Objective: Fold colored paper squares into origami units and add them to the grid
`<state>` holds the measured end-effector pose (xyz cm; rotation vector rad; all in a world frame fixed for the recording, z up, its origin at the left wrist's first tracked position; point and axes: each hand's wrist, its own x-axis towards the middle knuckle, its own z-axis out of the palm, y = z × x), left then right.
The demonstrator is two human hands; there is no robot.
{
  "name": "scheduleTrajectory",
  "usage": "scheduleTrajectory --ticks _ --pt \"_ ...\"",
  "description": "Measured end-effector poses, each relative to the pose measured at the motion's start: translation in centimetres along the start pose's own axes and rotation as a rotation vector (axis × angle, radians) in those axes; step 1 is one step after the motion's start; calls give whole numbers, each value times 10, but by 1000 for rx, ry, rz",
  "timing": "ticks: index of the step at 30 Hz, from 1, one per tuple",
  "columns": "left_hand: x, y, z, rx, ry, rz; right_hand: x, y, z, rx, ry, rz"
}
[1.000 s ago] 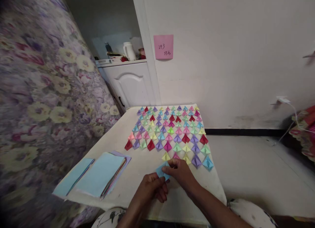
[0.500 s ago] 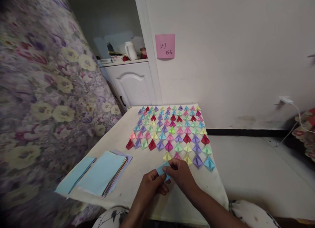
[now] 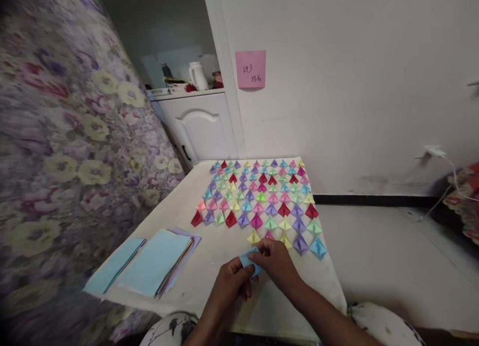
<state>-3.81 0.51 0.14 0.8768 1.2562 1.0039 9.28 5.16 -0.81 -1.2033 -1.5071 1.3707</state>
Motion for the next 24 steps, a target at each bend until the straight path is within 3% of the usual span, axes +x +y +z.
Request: scheduleTrajectory --ticks 6,11,15,19,24 --pt "1 -1 -1 -56 -4 -3 -4 -5 2 -106 62 -39" --pt "1 -2 -1 -122 -5 -11 -13 -13 6 -322 175 -251" --pt "0 -2 1 -153 -11 -8 -16 -13 7 -350 185 -342" --pt "-1 -2 2 -139 1 13 -15 -14 4 -338 191 -330" --pt "-2 -3 -2 -34 36 7 -9 -14 -3 -224 99 -178"
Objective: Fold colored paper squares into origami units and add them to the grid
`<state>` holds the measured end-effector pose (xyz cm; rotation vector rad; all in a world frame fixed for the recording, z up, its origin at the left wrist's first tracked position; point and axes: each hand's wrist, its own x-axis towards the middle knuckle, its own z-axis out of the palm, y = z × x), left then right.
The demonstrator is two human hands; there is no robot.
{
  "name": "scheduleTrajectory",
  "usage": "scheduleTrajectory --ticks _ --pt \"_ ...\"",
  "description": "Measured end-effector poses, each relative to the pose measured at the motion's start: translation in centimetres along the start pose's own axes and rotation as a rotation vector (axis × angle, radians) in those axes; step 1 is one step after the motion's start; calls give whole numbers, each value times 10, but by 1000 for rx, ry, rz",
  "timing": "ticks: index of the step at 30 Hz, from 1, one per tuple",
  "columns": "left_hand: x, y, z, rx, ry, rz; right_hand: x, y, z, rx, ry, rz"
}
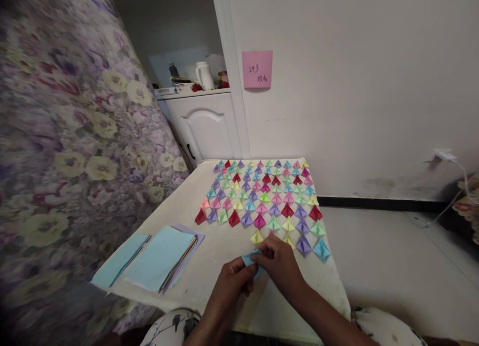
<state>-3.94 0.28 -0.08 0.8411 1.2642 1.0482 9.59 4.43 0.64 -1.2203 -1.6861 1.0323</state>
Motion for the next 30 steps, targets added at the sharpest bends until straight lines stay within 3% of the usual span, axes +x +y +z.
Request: scheduleTrajectory --ticks 5,9,16,21,30 --pt "1 0 -1 -15 50 22 1 4 2 210 -111 124" --pt "2 -1 0 -69 22 39 0 5 3 385 -147 159" --pt "2 -1 -3 1 -5 81 3 9 2 339 -147 210" --pt "3 3 -9 44 60 149 2 6 1 447 -178 269" --pt "2 4 -8 -60 13 119 -4 -3 3 551 -173 297"
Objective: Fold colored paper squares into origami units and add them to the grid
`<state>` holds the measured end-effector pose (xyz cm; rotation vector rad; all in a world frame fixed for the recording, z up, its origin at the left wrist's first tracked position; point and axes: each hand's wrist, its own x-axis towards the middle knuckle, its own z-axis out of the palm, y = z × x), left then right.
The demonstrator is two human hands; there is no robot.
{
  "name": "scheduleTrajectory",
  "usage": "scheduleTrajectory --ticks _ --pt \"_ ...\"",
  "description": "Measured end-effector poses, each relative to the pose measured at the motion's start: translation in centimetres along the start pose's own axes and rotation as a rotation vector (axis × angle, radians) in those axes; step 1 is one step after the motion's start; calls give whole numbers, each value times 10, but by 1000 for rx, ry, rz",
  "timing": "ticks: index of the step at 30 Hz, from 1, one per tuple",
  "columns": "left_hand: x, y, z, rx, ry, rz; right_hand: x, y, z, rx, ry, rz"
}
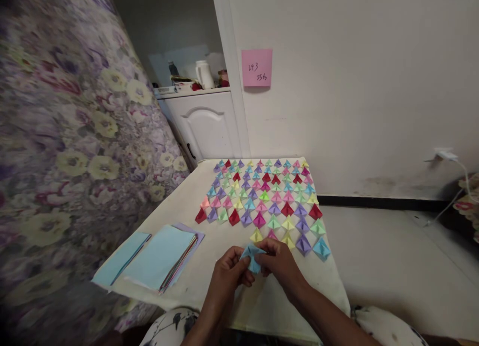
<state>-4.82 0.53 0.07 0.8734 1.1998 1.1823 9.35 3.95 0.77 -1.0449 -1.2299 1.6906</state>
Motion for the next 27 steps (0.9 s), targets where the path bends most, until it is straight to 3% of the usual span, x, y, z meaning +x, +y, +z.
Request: scheduleTrajectory --ticks 6,15,20,27 --pt "-5 7 2 -113 -18 -31 0 3 1 142 -20 40" --pt "-6 11 3 -256 -39 -96 -1 4 3 175 -9 50" --pt "-7 12 0 -259 -58 -138 0 6 3 152 -3 23" --pt "-8 12 -1 -216 -77 -93 0 4 2 102 -18 -7"
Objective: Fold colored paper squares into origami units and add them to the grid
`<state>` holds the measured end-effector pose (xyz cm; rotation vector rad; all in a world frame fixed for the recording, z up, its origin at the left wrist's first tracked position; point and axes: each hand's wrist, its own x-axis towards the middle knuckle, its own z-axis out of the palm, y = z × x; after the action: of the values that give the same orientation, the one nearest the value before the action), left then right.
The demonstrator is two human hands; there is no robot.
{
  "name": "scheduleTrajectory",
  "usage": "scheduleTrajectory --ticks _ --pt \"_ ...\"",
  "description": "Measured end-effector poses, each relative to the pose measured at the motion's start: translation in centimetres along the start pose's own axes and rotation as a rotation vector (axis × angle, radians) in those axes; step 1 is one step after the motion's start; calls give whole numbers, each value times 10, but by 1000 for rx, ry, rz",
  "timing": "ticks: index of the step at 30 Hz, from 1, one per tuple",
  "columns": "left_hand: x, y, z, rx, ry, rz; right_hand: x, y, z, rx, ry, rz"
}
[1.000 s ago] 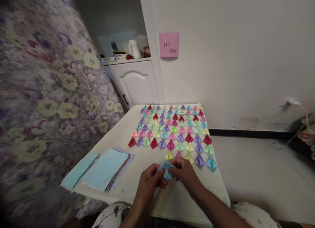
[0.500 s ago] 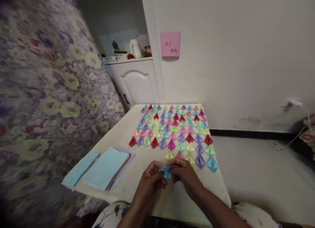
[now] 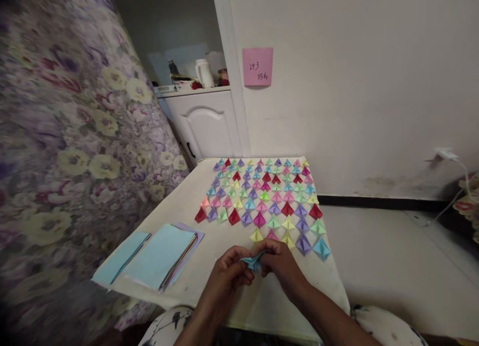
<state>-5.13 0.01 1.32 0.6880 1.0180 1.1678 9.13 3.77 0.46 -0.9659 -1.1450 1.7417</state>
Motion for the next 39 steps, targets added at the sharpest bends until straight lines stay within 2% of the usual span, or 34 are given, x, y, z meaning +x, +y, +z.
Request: scheduleTrajectory --ticks 7,25,29,34,39 --pt "-1 3 3 55 30 18 -1 -3 0 -17 -19 -14" --pt "6 -8 -3 68 85 45 0 0 1 -33 -22 -33" --pt "8 -13 -2 21 97 21 0 3 2 -39 1 -75" --pt "6 -12 3 90 41 -42 2 4 4 -96 75 -92" --pt "6 -12 5 81 57 -30 3 3 3 -150 91 -129"
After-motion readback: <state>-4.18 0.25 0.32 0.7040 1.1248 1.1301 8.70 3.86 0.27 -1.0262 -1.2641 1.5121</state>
